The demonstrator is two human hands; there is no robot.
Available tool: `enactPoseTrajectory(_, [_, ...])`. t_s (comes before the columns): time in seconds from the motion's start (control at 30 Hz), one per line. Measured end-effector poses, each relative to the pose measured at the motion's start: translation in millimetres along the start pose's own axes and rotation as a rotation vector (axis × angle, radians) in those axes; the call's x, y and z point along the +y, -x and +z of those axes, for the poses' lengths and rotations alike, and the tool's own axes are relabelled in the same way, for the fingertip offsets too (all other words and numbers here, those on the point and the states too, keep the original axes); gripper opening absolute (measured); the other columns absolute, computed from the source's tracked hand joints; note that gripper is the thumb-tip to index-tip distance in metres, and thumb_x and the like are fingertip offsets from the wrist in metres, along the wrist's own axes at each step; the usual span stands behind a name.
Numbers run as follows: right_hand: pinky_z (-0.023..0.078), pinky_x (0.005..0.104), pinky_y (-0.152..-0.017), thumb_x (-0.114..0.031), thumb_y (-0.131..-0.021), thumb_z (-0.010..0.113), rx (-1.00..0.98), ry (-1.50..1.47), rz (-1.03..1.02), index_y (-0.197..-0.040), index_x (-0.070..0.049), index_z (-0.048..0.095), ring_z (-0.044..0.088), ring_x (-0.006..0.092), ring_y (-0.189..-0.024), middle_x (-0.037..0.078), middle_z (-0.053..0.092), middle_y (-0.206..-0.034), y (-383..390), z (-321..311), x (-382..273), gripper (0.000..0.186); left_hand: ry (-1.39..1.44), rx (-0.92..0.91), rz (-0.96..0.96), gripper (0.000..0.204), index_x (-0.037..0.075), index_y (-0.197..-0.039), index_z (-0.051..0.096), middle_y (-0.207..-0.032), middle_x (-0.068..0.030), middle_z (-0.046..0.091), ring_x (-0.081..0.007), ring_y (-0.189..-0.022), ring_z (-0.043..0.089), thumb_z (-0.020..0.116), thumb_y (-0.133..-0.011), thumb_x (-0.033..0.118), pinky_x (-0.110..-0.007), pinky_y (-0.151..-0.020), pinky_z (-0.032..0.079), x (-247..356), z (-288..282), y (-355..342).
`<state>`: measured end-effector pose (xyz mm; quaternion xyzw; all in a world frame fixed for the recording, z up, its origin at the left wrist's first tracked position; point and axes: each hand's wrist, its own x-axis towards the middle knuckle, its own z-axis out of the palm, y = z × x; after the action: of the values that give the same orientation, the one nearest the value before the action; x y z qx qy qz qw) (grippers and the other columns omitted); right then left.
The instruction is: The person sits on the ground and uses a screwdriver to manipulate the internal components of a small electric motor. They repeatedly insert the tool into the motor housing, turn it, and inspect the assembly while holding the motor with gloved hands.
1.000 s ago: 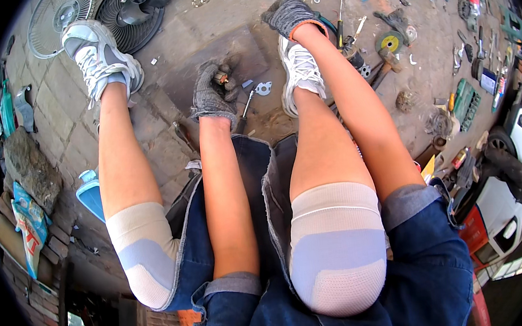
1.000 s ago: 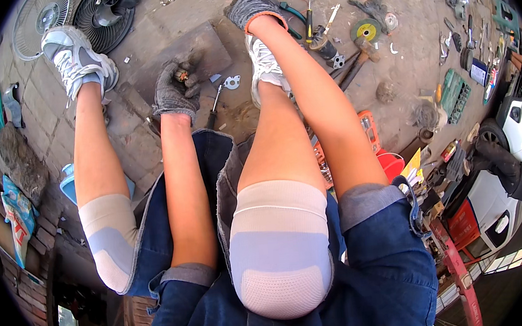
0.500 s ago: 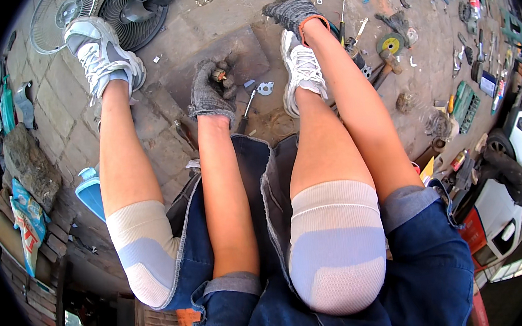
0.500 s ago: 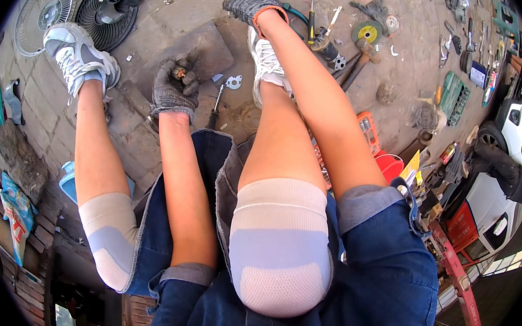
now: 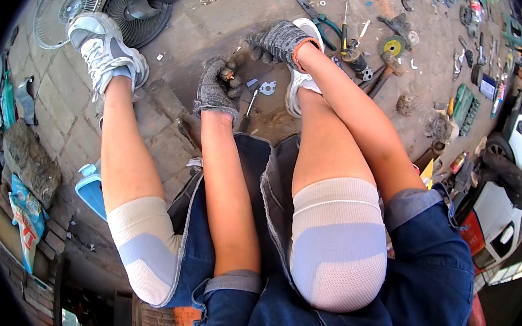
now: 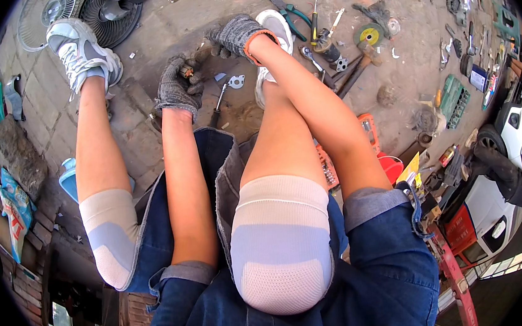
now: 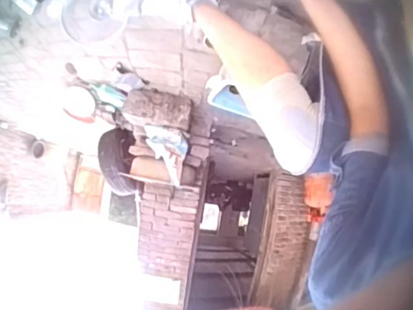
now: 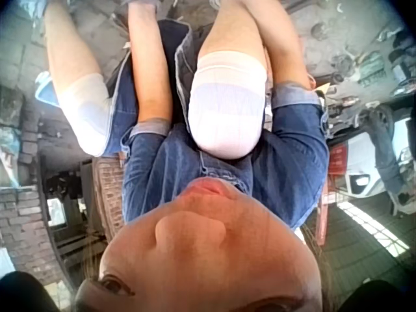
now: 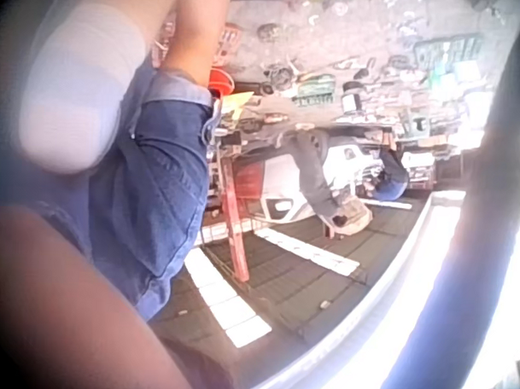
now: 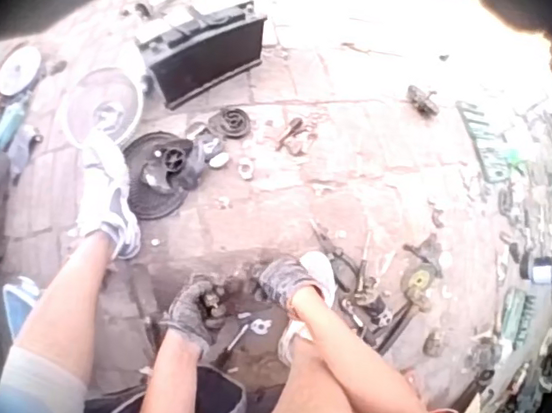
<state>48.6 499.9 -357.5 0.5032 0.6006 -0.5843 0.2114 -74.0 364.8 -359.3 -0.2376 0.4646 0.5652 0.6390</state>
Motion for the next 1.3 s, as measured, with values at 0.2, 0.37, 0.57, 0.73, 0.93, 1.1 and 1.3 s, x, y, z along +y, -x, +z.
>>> enactPoseTrajectory(0.2, [0.039,0.0214,-0.046,-0.023,-0.083,0.055,0.403,-0.516,-0.092,-0.090,-0.003,0.061,0.049,0.0069,-0.051,0.003,0.062,-0.069,30.6,-32.2,42.9,0.022,-0.018,0.024,0.018,0.003,0.014,-0.077,0.052,-0.070,-0.0041,0.056,-0.0147,-0.045,0.047,0.052,-0.078,0.016,-0.020,-0.031,0.029,2.7,1.6,3.4])
enactPoseTrajectory(0.37, [0.047,0.0331,-0.069,-0.028,-0.071,0.062,1.036,-0.320,0.289,-0.090,-0.002,0.060,0.061,0.0237,-0.074,0.014,0.064,-0.080,28.2,-72.2,133.9,0.032,0.007,-0.048,0.107,0.004,0.011,-0.079,0.053,-0.079,-0.0096,0.060,-0.0150,-0.047,0.046,0.052,-0.077,0.015,-0.021,-0.033,0.030,6.3,2.6,0.0])
enactPoseTrajectory(0.57, [0.043,0.0377,-0.080,-0.034,-0.070,0.060,1.010,0.064,0.440,-0.096,-0.007,0.059,0.057,0.0311,-0.093,0.015,0.061,-0.097,17.5,-70.2,134.4,0.037,0.040,-0.071,0.146,0.009,0.008,-0.081,0.053,-0.090,-0.0135,0.059,-0.0159,-0.052,0.047,0.052,-0.078,0.016,-0.023,-0.040,0.036,9.0,21.1,13.3])
enactPoseTrajectory(0.73, [0.043,0.0383,-0.078,-0.032,-0.074,0.055,1.008,0.014,0.389,-0.095,-0.006,0.058,0.056,0.0321,-0.091,0.017,0.060,-0.095,18.9,-75.9,144.4,0.035,0.124,-0.085,0.214,0.015,0.004,-0.084,0.054,-0.092,-0.0137,0.058,-0.0170,-0.056,0.048,0.052,-0.078,0.017,-0.024,-0.044,0.037,26.2,48.7,45.5])
enactPoseTrajectory(0.93, [0.043,0.0349,-0.060,-0.025,-0.082,0.047,1.009,-0.697,-0.048,-0.091,-0.002,0.056,0.054,0.0255,-0.066,0.014,0.058,-0.077,84.8,-58.4,131.5,0.026,0.169,-0.285,0.471,0.030,0.000,-0.090,0.053,-0.095,-0.0165,0.055,-0.0222,-0.067,0.048,0.052,-0.077,0.027,-0.030,-0.052,0.039,73.8,83.1,167.9])
enactPoseTrajectory(1.1, [0.037,0.0255,-0.043,-0.024,-0.085,0.045,0.982,-0.843,-0.139,-0.093,-0.002,0.055,0.047,0.0128,-0.049,0.003,0.055,-0.067,182.0,-11.9,105.7,0.025,0.195,-0.408,0.732,0.034,0.005,-0.102,0.053,-0.107,-0.0209,0.052,-0.0245,-0.075,0.051,0.051,-0.081,0.031,-0.031,-0.056,0.041,79.2,57.6,310.4])
enactPoseTrajectory(1.3, [0.033,0.0180,-0.036,-0.021,-0.086,0.048,1.030,-0.922,-0.443,-0.094,-0.006,0.057,0.041,0.0048,-0.044,0.000,0.054,-0.067,333.3,48.3,44.3,0.019,0.012,-0.284,0.907,0.041,0.001,-0.105,0.051,-0.102,-0.0137,0.056,-0.0168,-0.070,0.055,0.061,-0.079,0.030,-0.022,-0.052,0.047,38.5,-53.7,425.9])
